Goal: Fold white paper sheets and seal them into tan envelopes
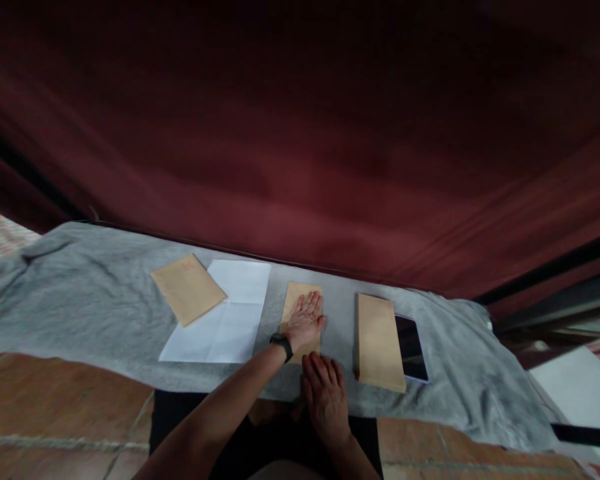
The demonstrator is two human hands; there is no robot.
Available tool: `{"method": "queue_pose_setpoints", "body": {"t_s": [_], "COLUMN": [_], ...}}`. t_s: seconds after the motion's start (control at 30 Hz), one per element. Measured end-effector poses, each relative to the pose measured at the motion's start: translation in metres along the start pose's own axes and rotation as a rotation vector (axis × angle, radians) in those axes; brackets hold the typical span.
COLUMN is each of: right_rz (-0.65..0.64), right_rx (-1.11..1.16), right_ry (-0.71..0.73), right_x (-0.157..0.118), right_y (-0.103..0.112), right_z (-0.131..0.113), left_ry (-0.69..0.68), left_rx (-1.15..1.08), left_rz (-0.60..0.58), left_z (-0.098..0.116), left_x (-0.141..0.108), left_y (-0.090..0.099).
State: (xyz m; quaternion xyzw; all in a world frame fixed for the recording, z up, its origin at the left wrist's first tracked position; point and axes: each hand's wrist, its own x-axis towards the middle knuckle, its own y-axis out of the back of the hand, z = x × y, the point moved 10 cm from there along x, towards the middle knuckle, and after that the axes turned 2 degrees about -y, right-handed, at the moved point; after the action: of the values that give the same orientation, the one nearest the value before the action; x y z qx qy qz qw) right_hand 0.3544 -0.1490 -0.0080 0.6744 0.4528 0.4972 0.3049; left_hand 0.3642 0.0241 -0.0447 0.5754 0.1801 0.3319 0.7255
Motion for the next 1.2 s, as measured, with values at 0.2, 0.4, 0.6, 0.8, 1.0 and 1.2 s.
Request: {"method": "queue_pose_setpoints", "body": {"t_s": [0.2,0.4,0.6,0.8,1.0,1.2], "right_rz": [-0.017,-0.006,-0.020,-0.023,0.017,-0.004], "right_rx": [-0.027,-0.035,-0.055,-0.094,-0.106,-0.140], "right_ry": [0.006,0.012,0.032,0.053,0.024,-0.002], "right_x": [0.003,0.002,0.000,-0.002,-0.008,-0.005], "right_y": [-0.003,-0.003,-0.002,0.002,0.007,0.001], "right_z": [-0.001,-0.004,-0.004,-0.002,0.003,0.001], "left_ry": [-0.099,-0.212,-0.150,0.126,0.257,0.352], "left_rx": [-0.028,-0.051,-0.008,0.044,-0.042,-0.258], "left_rz": [-0.040,-0.038,0.078,0.189,0.291,0.334], "left_z": [0.004,0.009,0.005,-0.025,-0.030,-0.041], "left_x": [-0.020,-0.082,-0.125,-0.145,-0.156,-0.147], "left_y": [0.004,0.010,0.029,0.034,0.038,0.041]}}
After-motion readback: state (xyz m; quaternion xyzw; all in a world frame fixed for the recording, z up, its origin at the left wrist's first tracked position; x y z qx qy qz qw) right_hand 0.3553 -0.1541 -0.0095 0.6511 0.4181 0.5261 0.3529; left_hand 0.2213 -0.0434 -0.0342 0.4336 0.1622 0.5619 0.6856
